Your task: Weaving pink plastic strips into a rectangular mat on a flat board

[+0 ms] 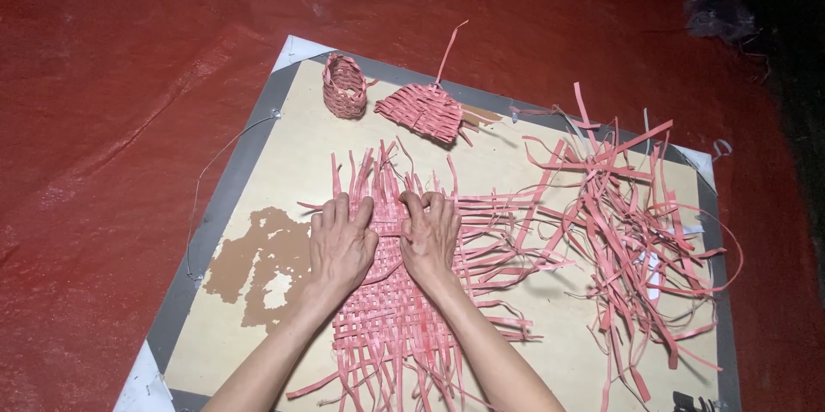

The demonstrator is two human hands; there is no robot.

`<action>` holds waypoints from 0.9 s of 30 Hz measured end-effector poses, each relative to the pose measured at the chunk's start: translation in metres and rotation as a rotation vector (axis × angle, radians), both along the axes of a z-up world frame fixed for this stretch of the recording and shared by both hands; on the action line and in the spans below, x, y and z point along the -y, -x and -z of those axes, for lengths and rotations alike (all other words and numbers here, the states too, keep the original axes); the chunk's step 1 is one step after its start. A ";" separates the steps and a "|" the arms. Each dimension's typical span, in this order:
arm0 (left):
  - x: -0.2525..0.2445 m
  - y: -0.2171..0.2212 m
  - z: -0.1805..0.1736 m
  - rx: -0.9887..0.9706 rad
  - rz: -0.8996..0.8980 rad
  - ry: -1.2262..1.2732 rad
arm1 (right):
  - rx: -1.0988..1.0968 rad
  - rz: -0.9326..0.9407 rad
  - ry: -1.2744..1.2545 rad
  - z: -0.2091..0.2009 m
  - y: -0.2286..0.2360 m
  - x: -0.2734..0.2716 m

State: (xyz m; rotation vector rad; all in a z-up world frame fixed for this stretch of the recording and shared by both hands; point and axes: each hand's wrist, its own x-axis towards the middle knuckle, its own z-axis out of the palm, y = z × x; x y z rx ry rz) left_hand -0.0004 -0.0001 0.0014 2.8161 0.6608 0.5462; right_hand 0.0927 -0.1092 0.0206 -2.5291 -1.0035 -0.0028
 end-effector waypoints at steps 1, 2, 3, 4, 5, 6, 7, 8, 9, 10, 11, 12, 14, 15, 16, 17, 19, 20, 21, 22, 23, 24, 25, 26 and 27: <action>0.000 0.001 0.002 0.000 -0.001 0.000 | 0.000 -0.001 0.000 0.000 0.001 0.001; 0.000 0.000 0.003 -0.002 -0.002 -0.007 | 0.003 0.000 -0.007 0.000 0.001 0.001; -0.001 0.000 0.004 -0.004 -0.002 -0.013 | 0.005 0.001 -0.015 0.000 0.002 0.001; -0.001 0.000 0.003 -0.002 0.000 -0.013 | 0.007 0.004 -0.015 0.001 0.000 0.002; -0.001 -0.001 0.003 0.006 0.005 -0.012 | -0.085 0.032 -0.166 0.002 -0.002 0.003; -0.001 0.000 0.003 0.014 0.010 -0.010 | -0.177 0.062 -0.317 0.004 -0.003 0.004; 0.000 0.001 0.003 0.015 0.013 -0.009 | -0.176 0.065 -0.317 -0.001 -0.002 0.008; 0.000 0.001 0.003 0.018 0.012 -0.008 | -0.313 0.126 -0.542 -0.007 -0.002 0.010; -0.001 0.001 0.002 0.022 0.011 -0.006 | -0.451 0.186 -0.767 -0.013 -0.001 0.012; -0.001 0.002 0.003 0.023 0.011 -0.006 | -0.449 0.187 -0.767 -0.018 -0.005 0.016; -0.001 0.002 0.004 0.025 0.009 -0.007 | -0.492 0.255 -0.920 -0.024 -0.009 0.020; 0.000 0.001 0.004 0.028 0.011 -0.006 | -0.532 0.328 -1.074 -0.029 -0.013 0.025; 0.000 0.002 0.002 0.031 0.015 -0.005 | -0.480 0.278 -1.037 -0.047 -0.023 0.031; 0.000 0.002 0.001 0.032 0.013 -0.006 | -0.432 0.225 -0.998 -0.056 -0.028 0.034; 0.001 0.002 0.001 0.034 0.016 -0.003 | -0.429 0.228 -0.996 -0.056 -0.034 0.035; 0.001 0.002 0.000 0.028 0.011 -0.013 | -0.402 0.160 -0.750 -0.056 -0.041 0.036; 0.002 0.002 0.000 0.023 0.002 -0.024 | -0.374 0.089 -0.503 -0.044 -0.054 0.033; 0.001 0.002 0.000 0.023 0.003 -0.026 | -0.342 0.015 -0.369 -0.032 -0.060 0.029; 0.001 0.002 0.000 0.023 0.004 -0.028 | -0.309 -0.059 -0.235 -0.021 -0.066 0.024; 0.000 0.002 0.001 0.025 0.005 -0.028 | -0.306 -0.058 -0.235 -0.020 -0.068 0.022; -0.001 0.002 0.002 0.029 0.006 -0.021 | -0.274 -0.073 -0.207 -0.018 -0.071 0.019; 0.000 0.002 0.003 0.032 0.009 -0.012 | -0.242 -0.087 -0.178 -0.017 -0.074 0.018; 0.000 0.001 0.001 0.034 0.011 -0.011 | -0.240 -0.084 -0.176 -0.018 -0.075 0.018; 0.000 0.002 0.000 0.037 0.013 -0.005 | -0.244 -0.092 -0.139 -0.019 -0.076 0.017; 0.000 0.002 -0.002 0.040 0.016 0.000 | -0.248 -0.099 -0.101 -0.019 -0.077 0.016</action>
